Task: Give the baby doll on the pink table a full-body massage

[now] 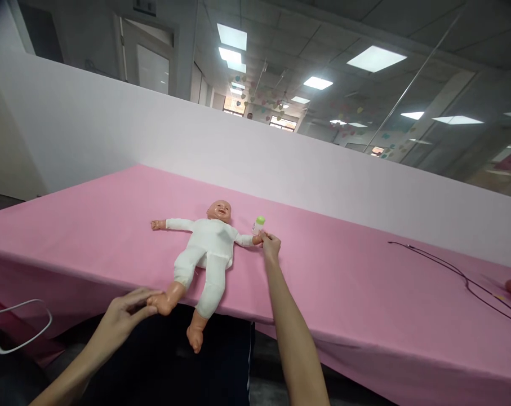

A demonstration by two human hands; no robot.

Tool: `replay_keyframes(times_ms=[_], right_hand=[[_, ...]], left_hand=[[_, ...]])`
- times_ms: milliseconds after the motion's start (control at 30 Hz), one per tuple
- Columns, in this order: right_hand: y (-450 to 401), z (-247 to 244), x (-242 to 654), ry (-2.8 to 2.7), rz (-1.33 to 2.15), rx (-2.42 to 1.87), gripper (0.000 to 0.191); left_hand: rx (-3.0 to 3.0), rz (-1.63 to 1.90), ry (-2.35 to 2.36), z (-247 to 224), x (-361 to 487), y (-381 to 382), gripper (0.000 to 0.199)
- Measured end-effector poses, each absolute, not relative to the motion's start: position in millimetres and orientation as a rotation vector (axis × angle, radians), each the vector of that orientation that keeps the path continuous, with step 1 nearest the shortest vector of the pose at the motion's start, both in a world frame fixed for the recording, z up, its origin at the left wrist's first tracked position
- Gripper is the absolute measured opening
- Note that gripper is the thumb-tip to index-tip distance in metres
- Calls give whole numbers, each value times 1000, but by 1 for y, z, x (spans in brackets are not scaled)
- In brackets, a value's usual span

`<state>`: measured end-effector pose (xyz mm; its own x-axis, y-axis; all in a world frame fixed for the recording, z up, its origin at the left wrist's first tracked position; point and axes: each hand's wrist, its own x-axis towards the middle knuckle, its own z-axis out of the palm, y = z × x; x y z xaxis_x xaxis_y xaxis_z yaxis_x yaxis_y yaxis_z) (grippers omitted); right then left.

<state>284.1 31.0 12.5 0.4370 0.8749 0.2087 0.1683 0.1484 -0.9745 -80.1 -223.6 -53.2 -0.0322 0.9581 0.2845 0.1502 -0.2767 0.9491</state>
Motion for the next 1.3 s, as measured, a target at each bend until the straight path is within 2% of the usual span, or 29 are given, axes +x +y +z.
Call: replay_keyframes(times_ms=[167, 333, 467, 600, 767, 933, 1033, 1167, 1300], right_hand=[[21, 50, 249, -1295, 734, -1115, 41], [-6, 35, 204, -1658, 809, -1086, 42], [5, 34, 216, -1591, 801, -1093, 42], [31, 38, 264, -1220, 732, -1230, 37], [32, 7, 295, -948, 760, -1383, 34], [24, 22, 279, -985, 802, -1224, 35], [14, 39, 250, -1198, 863, -1086, 41], [-5, 32, 208, -1551, 922, -1085, 42], [4, 30, 211, -1569, 892, -1096, 40]], left_hand=[[1467, 1580, 1169, 1, -62, -151, 29], [1313, 1529, 973, 9, -38, -94, 38], [1293, 1548, 1040, -3, -44, -116, 42], [1444, 1450, 1172, -20, -64, -180, 30], [1513, 1259, 1202, -52, -72, -228, 25], [1413, 1379, 1144, -34, -68, -194, 25], [1305, 1518, 1110, -8, -58, -148, 35], [1261, 1525, 977, 7, -36, -99, 43], [1246, 1546, 982, 1, -34, -104, 44]])
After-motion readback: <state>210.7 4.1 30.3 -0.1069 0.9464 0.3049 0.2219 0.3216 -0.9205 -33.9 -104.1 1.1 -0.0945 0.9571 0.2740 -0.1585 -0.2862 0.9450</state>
